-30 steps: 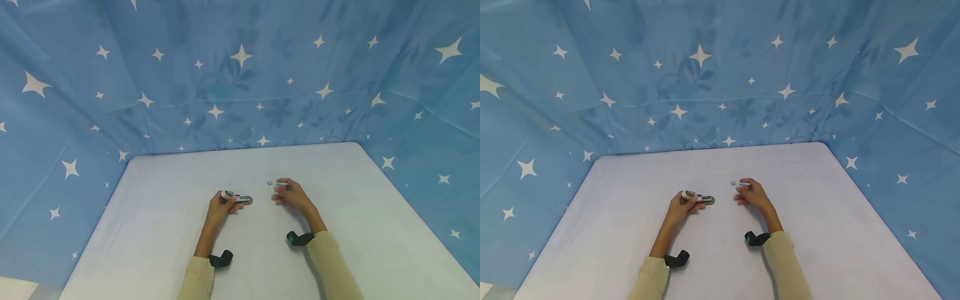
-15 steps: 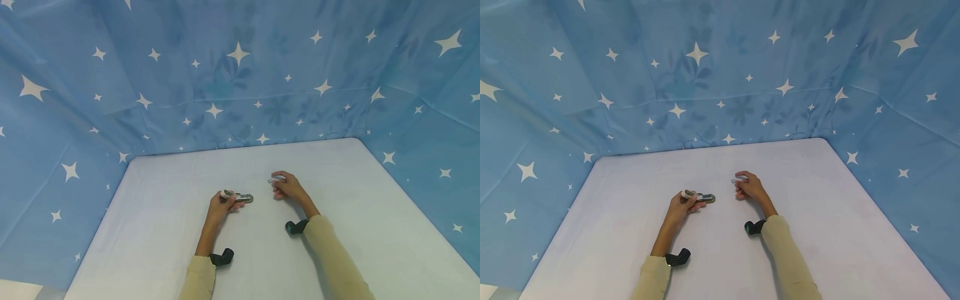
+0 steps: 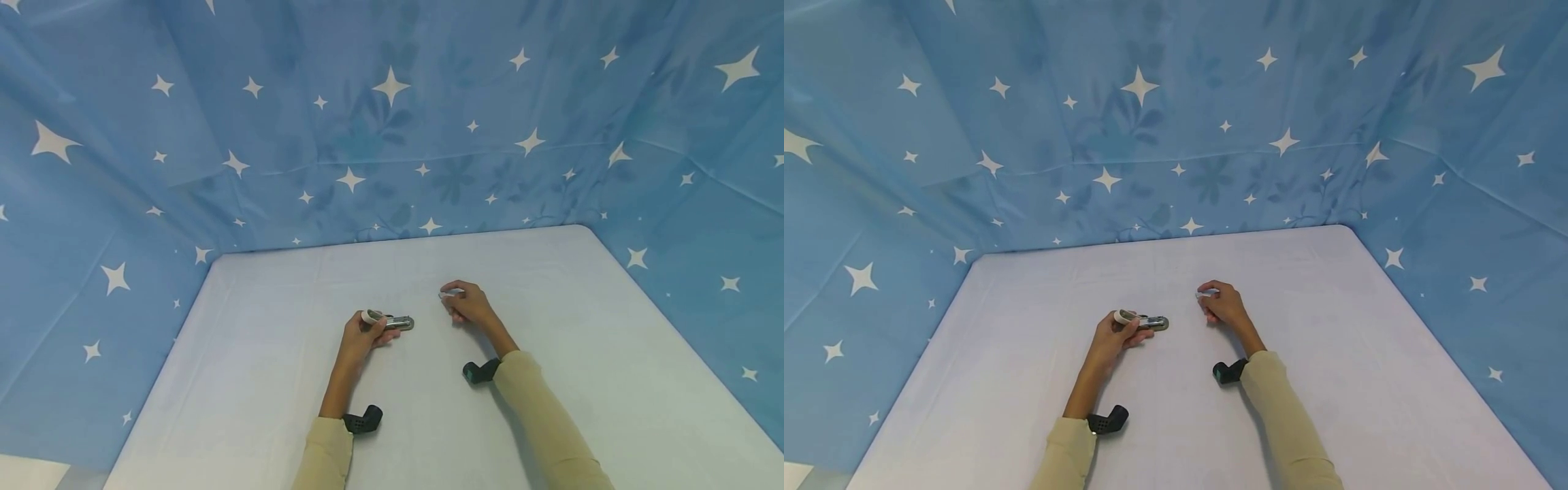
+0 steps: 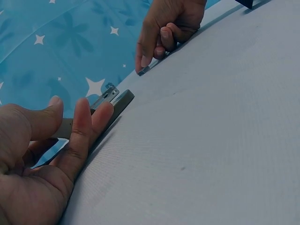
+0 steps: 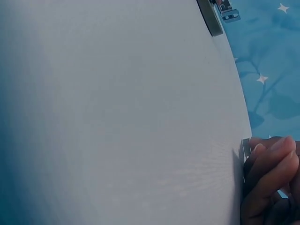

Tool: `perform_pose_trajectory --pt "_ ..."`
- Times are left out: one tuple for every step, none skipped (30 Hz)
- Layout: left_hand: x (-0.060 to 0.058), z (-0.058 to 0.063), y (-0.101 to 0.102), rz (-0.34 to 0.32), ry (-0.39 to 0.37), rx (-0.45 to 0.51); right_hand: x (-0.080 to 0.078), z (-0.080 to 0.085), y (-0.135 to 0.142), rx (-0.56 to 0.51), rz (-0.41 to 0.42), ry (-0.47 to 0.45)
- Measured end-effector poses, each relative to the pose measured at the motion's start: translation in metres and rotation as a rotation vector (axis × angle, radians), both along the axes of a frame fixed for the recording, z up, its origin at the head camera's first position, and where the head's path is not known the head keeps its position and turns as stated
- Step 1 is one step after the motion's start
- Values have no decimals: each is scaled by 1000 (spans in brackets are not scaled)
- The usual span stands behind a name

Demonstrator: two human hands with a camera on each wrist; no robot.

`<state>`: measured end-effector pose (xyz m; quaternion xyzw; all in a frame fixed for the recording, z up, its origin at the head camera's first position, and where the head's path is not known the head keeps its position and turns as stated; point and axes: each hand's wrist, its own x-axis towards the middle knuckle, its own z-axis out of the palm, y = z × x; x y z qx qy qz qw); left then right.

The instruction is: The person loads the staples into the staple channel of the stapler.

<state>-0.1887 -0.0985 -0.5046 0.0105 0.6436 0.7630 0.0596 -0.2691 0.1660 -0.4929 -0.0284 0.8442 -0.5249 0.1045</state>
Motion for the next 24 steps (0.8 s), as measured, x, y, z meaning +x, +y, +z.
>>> perform_pose_trajectory --pt "0 -1 0 -6 21 0 0 -1 0 -6 -8 -3" --pt "0 -1 -1 -9 35 2 -1 -1 -1 -11 -16 -7" --pt "0 -1 -1 -10 41 4 -1 -1 -1 -9 -23 -10" --pt "0 -1 -1 -12 48 4 -1 -2 -2 -8 -30 -13" --pt "0 -1 -1 -10 43 7 -2 -2 -2 -7 -35 -15" --pt "0 -1 -1 -7 32 10 -2 -2 -3 -5 -41 -17" --pt "0 -1 -1 -5 23 11 -2 -2 -4 -3 -48 -19" --pt "0 0 -1 1 3 13 -2 -1 -5 -1 -52 -20" --pt "0 1 -1 5 -11 13 -2 -1 -5 2 -55 -21" --pt "-1 1 0 6 -15 10 -2 0 -6 5 -59 -22" --pt "-1 1 0 9 -22 10 -2 1 -7 10 -62 -22" --pt "-2 1 0 10 -24 8 -2 2 -7 16 -66 -18" --pt "-2 1 0 10 -22 6 -2 3 -8 19 -70 -12" --pt "-2 1 0 11 -23 6 -2 4 -9 22 -73 -5" --pt "-2 1 0 12 -22 10 -2 4 -9 30 -75 5" --pt "-3 1 0 14 -23 12 -3 5 -10 37 -78 16" --pt "-3 1 0 15 -26 15 -3 5 -10 42 -80 24" --pt "-2 1 1 16 -29 19 -4 4 -10 49 -80 31" --pt "-2 1 1 13 -24 19 -4 4 -10 52 -84 30" --pt "-2 1 1 11 -23 17 -4 3 -10 57 -86 30" --pt "-1 1 1 10 -22 16 -4 3 -10 63 -88 29" --pt "-1 1 1 8 -20 13 -4 2 -11 68 -89 27" --pt "-1 1 1 7 -18 14 -4 2 -11 71 -90 25" --pt "-1 1 1 7 -17 13 -4 1 -11 74 -90 27"
